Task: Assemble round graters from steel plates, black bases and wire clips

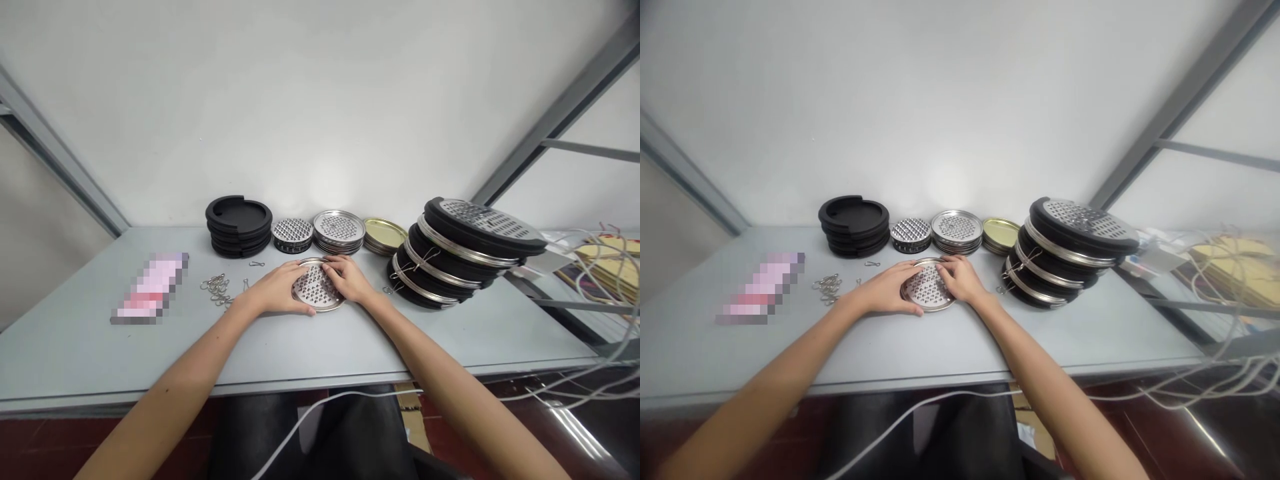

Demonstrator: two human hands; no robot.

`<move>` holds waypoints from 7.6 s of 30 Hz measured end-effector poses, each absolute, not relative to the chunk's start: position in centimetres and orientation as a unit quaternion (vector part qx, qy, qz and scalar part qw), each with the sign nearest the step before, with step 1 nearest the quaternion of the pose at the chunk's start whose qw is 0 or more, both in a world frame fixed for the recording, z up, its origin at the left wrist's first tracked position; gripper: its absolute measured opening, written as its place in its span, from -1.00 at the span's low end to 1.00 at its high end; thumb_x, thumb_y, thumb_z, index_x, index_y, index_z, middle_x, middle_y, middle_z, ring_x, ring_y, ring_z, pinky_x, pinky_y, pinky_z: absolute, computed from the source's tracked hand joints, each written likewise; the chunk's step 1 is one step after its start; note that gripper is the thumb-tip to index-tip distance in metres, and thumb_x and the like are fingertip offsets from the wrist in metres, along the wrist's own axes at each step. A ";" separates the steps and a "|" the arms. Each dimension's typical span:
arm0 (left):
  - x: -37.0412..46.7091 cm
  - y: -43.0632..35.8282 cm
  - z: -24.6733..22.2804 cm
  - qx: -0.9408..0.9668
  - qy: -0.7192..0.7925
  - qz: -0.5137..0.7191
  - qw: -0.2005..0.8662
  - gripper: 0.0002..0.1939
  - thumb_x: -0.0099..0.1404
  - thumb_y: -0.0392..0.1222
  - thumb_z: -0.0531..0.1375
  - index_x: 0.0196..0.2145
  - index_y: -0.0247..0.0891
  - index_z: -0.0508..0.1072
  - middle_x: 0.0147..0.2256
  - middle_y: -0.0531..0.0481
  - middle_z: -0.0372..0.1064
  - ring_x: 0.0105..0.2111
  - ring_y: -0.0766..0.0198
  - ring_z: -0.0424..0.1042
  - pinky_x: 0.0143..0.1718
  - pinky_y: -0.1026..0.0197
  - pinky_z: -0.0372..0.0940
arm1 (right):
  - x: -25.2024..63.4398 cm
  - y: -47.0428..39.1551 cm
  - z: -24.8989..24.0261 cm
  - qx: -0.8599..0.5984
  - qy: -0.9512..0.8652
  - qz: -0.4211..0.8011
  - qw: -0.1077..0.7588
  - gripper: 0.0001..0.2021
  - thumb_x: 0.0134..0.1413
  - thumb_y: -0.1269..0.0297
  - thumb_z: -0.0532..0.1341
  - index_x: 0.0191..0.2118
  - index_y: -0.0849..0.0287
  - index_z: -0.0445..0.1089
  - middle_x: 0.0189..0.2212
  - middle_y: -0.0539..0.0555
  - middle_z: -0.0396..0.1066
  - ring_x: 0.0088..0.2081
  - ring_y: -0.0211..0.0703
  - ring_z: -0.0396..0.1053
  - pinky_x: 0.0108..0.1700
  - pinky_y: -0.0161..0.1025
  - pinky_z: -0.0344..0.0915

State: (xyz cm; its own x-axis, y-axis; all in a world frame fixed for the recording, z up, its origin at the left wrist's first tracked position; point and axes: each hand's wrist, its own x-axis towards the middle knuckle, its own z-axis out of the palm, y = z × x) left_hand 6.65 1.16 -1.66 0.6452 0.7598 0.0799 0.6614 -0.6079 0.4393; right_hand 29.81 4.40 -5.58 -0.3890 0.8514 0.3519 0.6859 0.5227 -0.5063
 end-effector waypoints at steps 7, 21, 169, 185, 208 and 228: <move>6.0 1.0 -1.5 0.898 0.385 0.109 0.181 0.10 -0.04 0.37 0.32 0.30 -0.28 0.13 0.28 -0.26 0.09 0.31 -0.12 0.00 0.27 -0.06 0.04 | 29.7 4.3 -5.6 -0.458 -0.824 0.131 0.308 -0.61 0.32 0.13 0.01 -0.09 0.14 0.55 0.00 0.20 0.47 0.05 0.05 0.37 0.15 0.00 0.21; 5.8 1.2 -1.5 0.898 0.387 0.107 0.178 0.04 -0.03 0.34 0.33 0.27 -0.28 0.19 0.27 -0.27 0.11 0.30 -0.13 0.02 0.26 -0.09 0.04 | 29.6 4.3 -5.5 -0.459 -0.825 0.132 0.303 -0.62 0.31 0.13 0.02 -0.12 0.15 0.56 -0.03 0.19 0.47 0.01 0.05 0.37 0.13 0.00 0.22; 7.2 0.8 -2.7 0.842 0.491 0.173 0.140 0.29 -0.24 0.36 0.40 0.33 -0.28 0.05 0.33 -0.41 -0.14 0.30 -0.35 -0.08 0.25 -0.26 -0.03 | 30.9 3.6 -2.7 -0.483 -0.764 0.247 0.348 -0.71 0.18 0.10 0.18 -0.16 0.17 0.52 -0.26 0.14 0.56 -0.30 -0.02 0.49 -0.22 -0.13 0.36; 7.1 0.7 -2.9 0.851 0.480 0.153 0.145 0.28 -0.17 0.40 0.34 0.35 -0.26 -0.03 0.33 -0.40 -0.14 0.30 -0.37 -0.10 0.22 -0.30 0.00 | 30.2 3.8 -3.7 -0.479 -0.786 0.212 0.329 -0.73 0.18 0.19 0.17 -0.10 0.21 0.47 -0.14 0.22 0.51 -0.14 0.01 0.45 -0.08 -0.08 0.33; 6.5 0.6 -0.6 0.903 0.316 0.275 0.091 -0.52 0.15 0.06 0.34 -0.01 -0.16 0.48 -0.07 -0.10 0.50 -0.05 0.03 0.45 0.03 -0.02 0.33 | 30.6 3.9 -3.2 -0.464 -0.774 0.257 0.347 -0.71 0.20 0.13 0.15 -0.10 0.16 0.50 -0.12 0.17 0.52 -0.15 0.02 0.44 -0.09 -0.10 0.31; 6.4 0.9 -0.8 0.771 0.360 0.516 0.095 -0.77 0.26 -0.09 0.27 -0.23 -0.30 0.58 -0.36 -0.07 0.57 -0.45 0.29 0.48 -0.39 0.29 0.38 | 30.9 3.7 -2.9 -0.411 -0.766 0.278 0.409 -0.58 0.01 0.20 0.32 0.03 0.16 0.43 -0.11 0.14 0.51 -0.15 -0.05 0.44 -0.09 -0.11 0.36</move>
State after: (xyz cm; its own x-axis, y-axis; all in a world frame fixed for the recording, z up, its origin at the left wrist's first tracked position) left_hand 6.38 0.91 -0.78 0.2070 0.6541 0.7275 0.4574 -0.7220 0.5191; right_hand 30.89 3.71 -2.95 -0.3287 0.8566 0.3978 0.4023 0.5081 -0.7616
